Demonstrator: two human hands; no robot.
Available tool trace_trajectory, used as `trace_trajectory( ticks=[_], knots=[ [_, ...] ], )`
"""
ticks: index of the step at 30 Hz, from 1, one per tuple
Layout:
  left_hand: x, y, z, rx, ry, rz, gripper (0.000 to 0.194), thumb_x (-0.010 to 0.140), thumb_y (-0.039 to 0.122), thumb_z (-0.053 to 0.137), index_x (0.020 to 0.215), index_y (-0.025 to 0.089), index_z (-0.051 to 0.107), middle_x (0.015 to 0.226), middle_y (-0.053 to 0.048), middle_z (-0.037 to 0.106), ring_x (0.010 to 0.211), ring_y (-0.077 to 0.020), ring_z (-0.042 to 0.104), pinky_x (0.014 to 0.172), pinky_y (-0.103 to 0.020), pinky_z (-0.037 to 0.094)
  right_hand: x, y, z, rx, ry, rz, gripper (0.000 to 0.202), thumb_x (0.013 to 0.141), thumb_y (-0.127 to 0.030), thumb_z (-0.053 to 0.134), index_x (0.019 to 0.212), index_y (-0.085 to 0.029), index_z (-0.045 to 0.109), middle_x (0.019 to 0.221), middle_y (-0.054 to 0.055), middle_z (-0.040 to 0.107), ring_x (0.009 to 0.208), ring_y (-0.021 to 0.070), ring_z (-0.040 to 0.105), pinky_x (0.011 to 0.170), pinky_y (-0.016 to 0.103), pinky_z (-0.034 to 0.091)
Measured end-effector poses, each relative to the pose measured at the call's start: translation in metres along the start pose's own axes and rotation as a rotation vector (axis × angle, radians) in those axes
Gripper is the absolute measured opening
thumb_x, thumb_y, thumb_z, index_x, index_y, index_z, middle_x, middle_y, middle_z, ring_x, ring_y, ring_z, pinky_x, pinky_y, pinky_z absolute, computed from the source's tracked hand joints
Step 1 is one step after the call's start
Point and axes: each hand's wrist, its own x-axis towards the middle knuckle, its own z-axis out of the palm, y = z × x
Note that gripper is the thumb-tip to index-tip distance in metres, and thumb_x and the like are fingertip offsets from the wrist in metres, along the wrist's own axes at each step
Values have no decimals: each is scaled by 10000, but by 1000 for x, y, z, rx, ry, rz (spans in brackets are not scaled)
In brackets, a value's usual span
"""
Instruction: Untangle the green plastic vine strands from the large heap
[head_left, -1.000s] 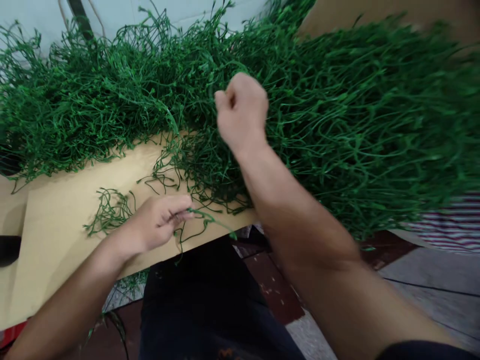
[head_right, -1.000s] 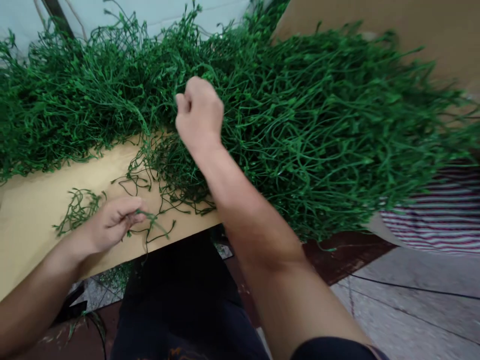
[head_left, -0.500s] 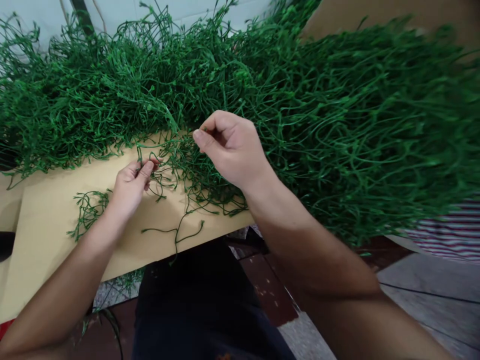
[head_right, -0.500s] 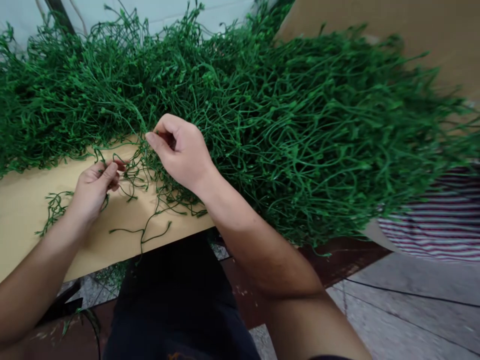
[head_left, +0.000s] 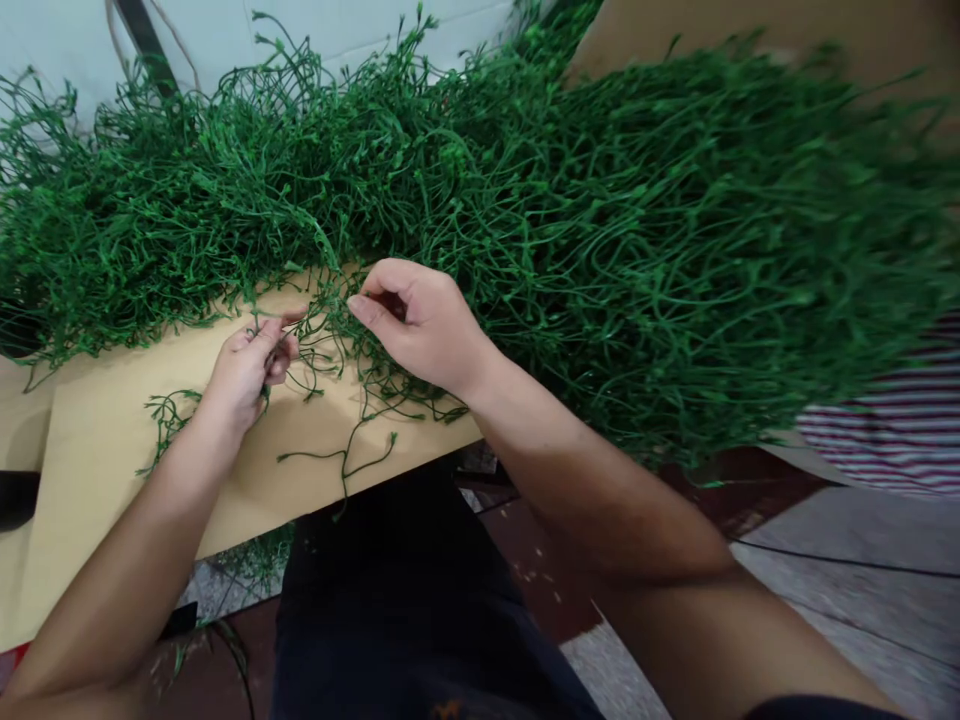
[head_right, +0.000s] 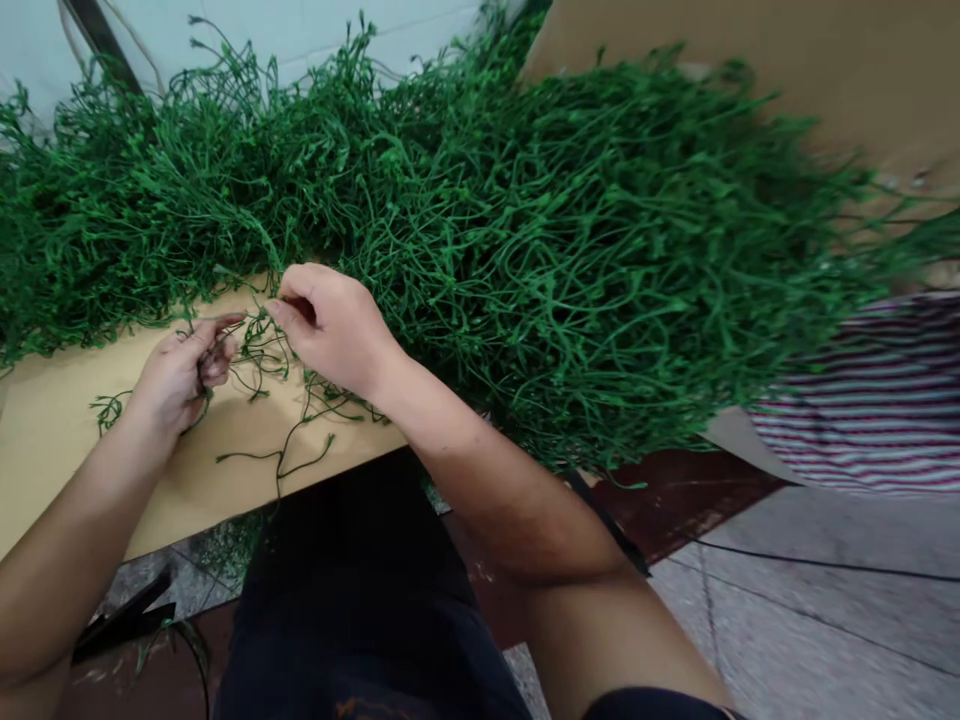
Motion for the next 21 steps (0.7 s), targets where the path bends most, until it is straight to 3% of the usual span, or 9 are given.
trace_trajectory(
  ticks=[3, 5, 10, 15, 21],
  knots=[
    [3, -1, 0, 71, 47, 28, 305, 784, 401, 626, 968, 164, 680, 856, -44, 653, 654, -71, 539, 527, -154, 424, -3, 5, -7, -107, 50, 22, 277, 811, -167, 515, 616, -197, 321, 615, -30, 352, 607, 95, 339, 598, 276, 287],
    [5, 0, 6, 146, 61, 81, 352, 808, 450, 592, 995, 165, 681, 993, -66, 661, 820, -107, 576, 654, -188, 478, -6, 6, -11, -136, 37, 39, 275, 808, -172, 515, 615, -196, 322, 619, -27, 362, 608, 95, 343, 599, 276, 284],
    [7, 12, 29, 413, 11, 239, 466, 807, 522, 572, 1113, 184, 671, 901, -44, 664, 965, -171, 575, 867, -288, 475, -10, 2, -15, -91, -64, 25, 255, 805, -188, 519, 620, -194, 345, 616, -28, 389, 610, 95, 361, 599, 268, 287],
    [10, 26, 41, 445, -7, 315, 425, 816, 503, 567, 1079, 188, 678, 778, -26, 632, 910, -165, 590, 849, -282, 492, -11, 3, -22, -84, -58, 32, 255, 813, -191, 521, 617, -193, 358, 619, -24, 398, 627, 104, 374, 618, 273, 296],
    [10, 27, 45, 396, -79, 204, 389, 817, 489, 577, 1027, 175, 671, 778, -31, 608, 811, -140, 574, 735, -267, 524, -13, 8, -24, -52, -67, 39, 278, 829, -191, 516, 609, -194, 346, 603, -31, 376, 615, 101, 359, 616, 272, 294]
  ],
)
